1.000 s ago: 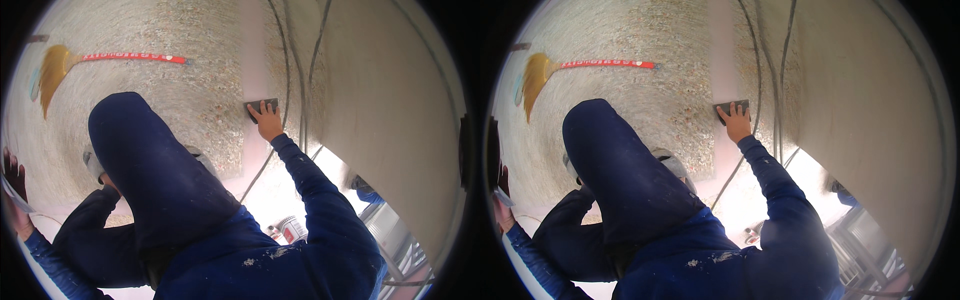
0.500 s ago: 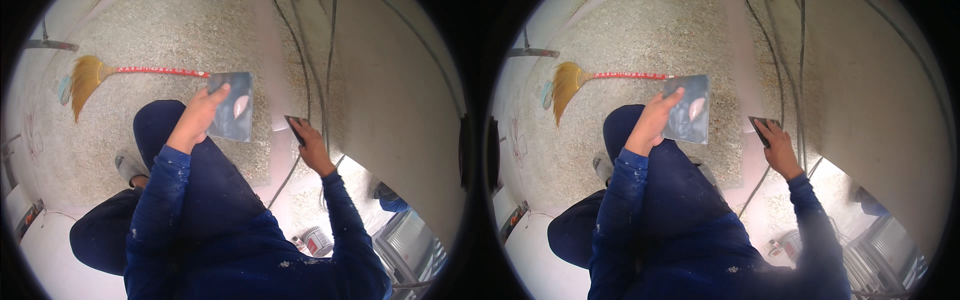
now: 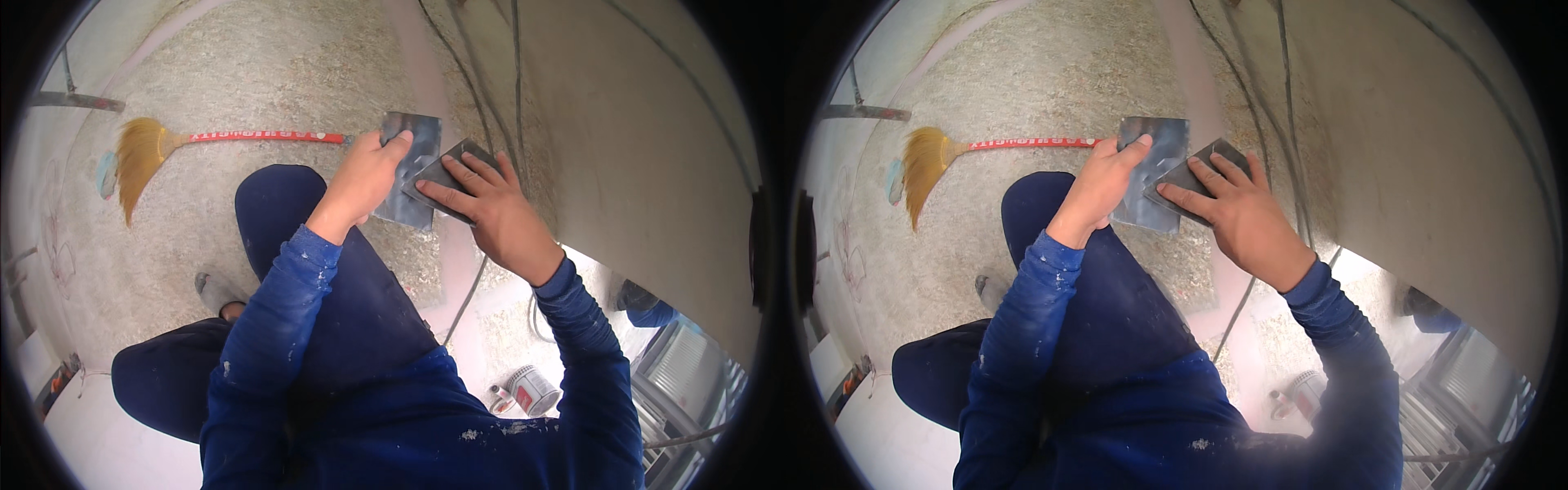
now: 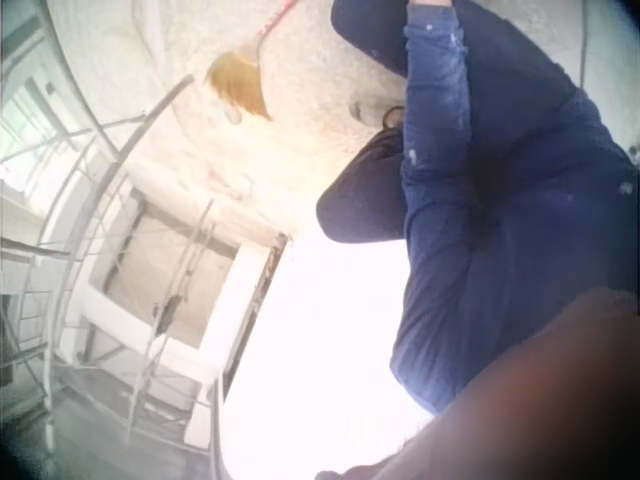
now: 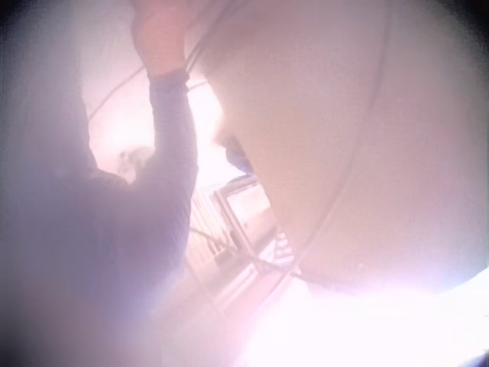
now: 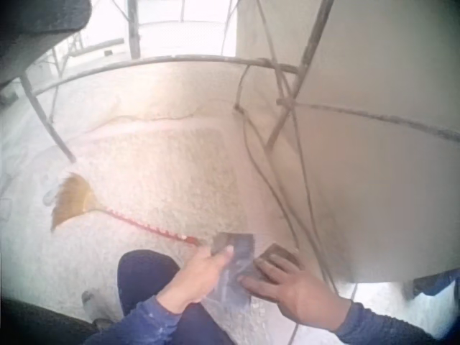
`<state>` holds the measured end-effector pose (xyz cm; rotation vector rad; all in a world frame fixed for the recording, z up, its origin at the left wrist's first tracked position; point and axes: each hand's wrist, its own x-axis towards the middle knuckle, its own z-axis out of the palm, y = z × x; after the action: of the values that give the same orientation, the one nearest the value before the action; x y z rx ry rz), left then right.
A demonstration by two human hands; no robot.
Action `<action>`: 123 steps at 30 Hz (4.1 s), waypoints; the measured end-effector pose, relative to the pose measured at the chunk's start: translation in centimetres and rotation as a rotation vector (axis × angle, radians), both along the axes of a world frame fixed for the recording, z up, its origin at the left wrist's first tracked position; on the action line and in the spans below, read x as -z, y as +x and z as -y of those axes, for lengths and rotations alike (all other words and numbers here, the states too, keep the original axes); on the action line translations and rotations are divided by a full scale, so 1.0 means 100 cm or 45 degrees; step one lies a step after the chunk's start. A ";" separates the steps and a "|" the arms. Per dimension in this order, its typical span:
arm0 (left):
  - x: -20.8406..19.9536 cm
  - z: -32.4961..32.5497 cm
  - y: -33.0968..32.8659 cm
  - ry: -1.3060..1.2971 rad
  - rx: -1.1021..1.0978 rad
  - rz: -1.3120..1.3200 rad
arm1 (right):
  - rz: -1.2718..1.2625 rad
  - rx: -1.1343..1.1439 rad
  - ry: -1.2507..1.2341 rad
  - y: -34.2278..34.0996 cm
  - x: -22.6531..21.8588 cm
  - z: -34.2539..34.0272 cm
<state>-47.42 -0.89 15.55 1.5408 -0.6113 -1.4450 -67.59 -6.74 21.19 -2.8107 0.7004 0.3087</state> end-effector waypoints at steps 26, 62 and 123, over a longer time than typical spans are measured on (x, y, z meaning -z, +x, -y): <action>0.068 -0.003 0.035 -0.136 -0.693 -0.652 | -0.626 0.329 0.059 -0.197 0.283 -0.098; 0.070 0.003 0.030 -0.154 -0.691 -0.647 | -0.449 0.399 0.230 -0.200 0.246 -0.136; -0.071 -0.043 0.094 -0.490 -0.240 -1.414 | 0.676 0.463 -0.158 0.086 -0.088 -0.097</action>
<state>-38.03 3.36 22.61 0.3389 -0.0410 -1.6364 -59.00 2.96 29.97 -2.6119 1.0860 -0.5378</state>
